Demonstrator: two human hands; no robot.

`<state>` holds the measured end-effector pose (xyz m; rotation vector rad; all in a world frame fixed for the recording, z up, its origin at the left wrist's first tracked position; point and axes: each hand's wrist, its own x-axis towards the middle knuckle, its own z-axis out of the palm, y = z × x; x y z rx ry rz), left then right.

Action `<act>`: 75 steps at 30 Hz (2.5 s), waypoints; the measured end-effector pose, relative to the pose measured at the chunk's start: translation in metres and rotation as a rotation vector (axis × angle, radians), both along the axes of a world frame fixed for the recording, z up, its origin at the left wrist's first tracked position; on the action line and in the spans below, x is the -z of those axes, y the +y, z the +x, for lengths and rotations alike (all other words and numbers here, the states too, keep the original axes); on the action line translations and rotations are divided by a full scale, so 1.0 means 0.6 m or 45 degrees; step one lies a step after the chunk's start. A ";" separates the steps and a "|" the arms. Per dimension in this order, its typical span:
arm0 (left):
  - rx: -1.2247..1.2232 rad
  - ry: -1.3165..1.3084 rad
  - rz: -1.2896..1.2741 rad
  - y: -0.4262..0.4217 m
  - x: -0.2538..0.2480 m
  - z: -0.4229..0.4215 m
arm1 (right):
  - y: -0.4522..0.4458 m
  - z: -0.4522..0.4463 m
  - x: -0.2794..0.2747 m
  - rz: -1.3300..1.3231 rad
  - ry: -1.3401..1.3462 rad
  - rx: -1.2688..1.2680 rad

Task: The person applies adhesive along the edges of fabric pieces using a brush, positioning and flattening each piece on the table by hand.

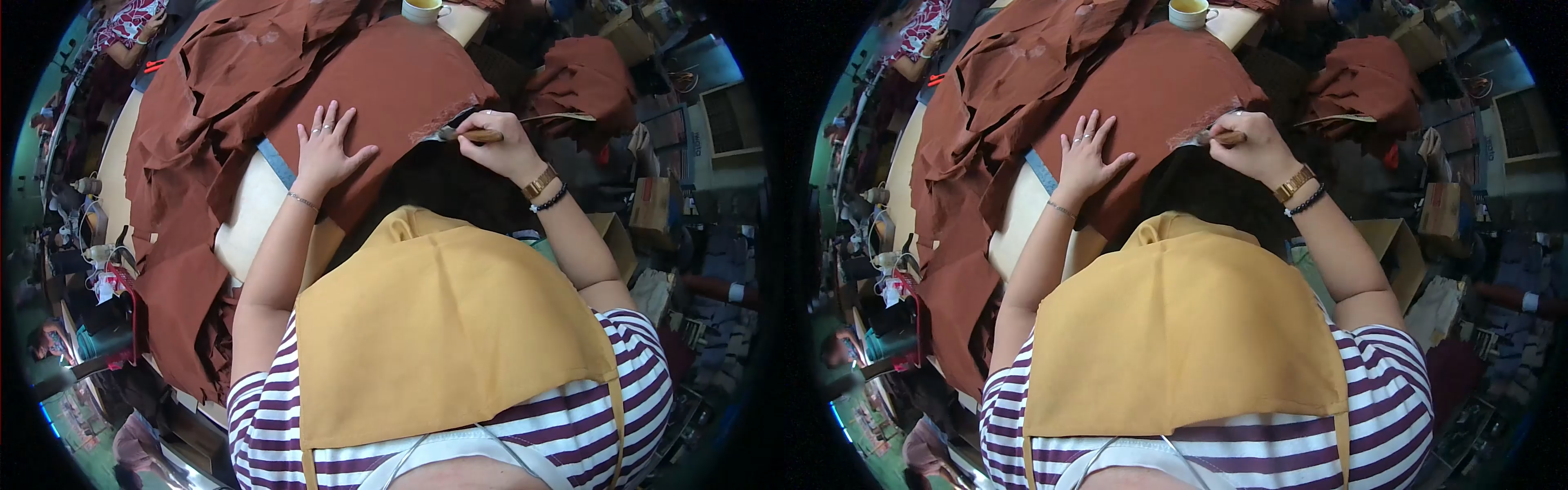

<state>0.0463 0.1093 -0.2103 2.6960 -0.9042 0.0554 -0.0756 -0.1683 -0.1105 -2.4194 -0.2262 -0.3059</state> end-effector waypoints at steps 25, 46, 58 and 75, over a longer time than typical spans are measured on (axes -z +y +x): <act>0.150 -0.028 -0.028 -0.016 0.011 0.047 | 0.096 0.023 0.021 0.139 -0.075 -0.416; 0.442 -0.096 -0.017 -0.045 0.012 0.118 | 0.126 0.052 0.026 0.158 -0.022 -0.590; 0.425 -0.041 -0.137 -0.041 0.022 0.133 | 0.119 0.052 0.018 0.189 -0.107 -0.601; -0.049 0.893 -0.652 -0.057 -0.093 0.173 | -0.148 -0.045 -0.014 0.286 -0.085 0.321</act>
